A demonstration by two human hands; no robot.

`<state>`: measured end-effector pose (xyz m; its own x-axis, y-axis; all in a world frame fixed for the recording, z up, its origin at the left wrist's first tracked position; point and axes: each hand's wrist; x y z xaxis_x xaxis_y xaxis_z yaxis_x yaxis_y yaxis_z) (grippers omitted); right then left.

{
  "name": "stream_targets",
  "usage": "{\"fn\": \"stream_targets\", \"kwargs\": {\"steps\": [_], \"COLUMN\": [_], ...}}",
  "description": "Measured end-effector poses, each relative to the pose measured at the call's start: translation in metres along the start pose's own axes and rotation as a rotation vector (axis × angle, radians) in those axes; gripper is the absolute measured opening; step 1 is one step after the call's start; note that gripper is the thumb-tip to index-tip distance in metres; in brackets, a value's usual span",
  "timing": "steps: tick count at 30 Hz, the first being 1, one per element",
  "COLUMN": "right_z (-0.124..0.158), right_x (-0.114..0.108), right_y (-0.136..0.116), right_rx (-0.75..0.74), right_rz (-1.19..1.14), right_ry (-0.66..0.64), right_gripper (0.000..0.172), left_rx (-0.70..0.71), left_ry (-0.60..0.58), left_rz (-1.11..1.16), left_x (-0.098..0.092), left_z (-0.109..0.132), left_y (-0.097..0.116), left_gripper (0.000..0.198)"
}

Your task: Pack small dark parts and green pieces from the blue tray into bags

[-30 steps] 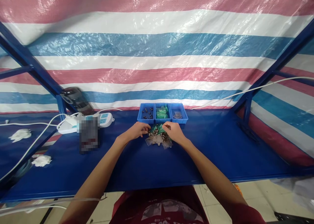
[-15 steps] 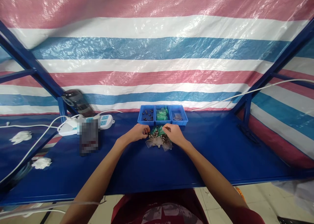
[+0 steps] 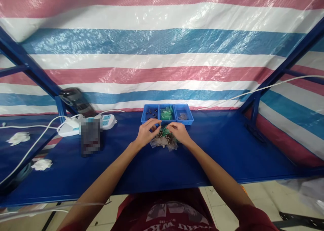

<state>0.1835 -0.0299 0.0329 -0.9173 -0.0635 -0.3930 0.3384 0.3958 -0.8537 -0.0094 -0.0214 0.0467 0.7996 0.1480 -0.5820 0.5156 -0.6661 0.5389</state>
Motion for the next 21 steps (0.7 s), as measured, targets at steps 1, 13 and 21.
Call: {"fn": "stream_targets", "kwargs": {"steps": [1, 13, 21], "right_z": [0.0, 0.002, 0.001], "right_x": [0.001, 0.004, 0.004], "right_y": [0.002, 0.0, -0.002], "right_rx": [0.017, 0.093, 0.055], "right_rz": [-0.027, -0.175, -0.187], "right_ry": [-0.004, 0.001, -0.009], "right_gripper": [0.025, 0.03, 0.031], "left_rx": [-0.001, -0.083, -0.026], "left_ry": [0.012, 0.048, 0.001], "left_rz": [-0.001, 0.044, 0.039], "left_x": [0.003, 0.02, 0.023], "left_z": [0.002, 0.01, 0.013], "left_y": [-0.001, 0.0, -0.004], "left_gripper": [0.023, 0.025, 0.02]}}
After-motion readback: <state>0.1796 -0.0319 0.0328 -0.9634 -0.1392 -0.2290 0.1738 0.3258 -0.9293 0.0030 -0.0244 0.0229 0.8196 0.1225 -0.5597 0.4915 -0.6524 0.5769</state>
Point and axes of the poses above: each hand's wrist, its own z-axis away from the middle knuckle, its own x-axis out of the palm, y = z × x, and after that the axes turned 7 degrees about -x, right-handed
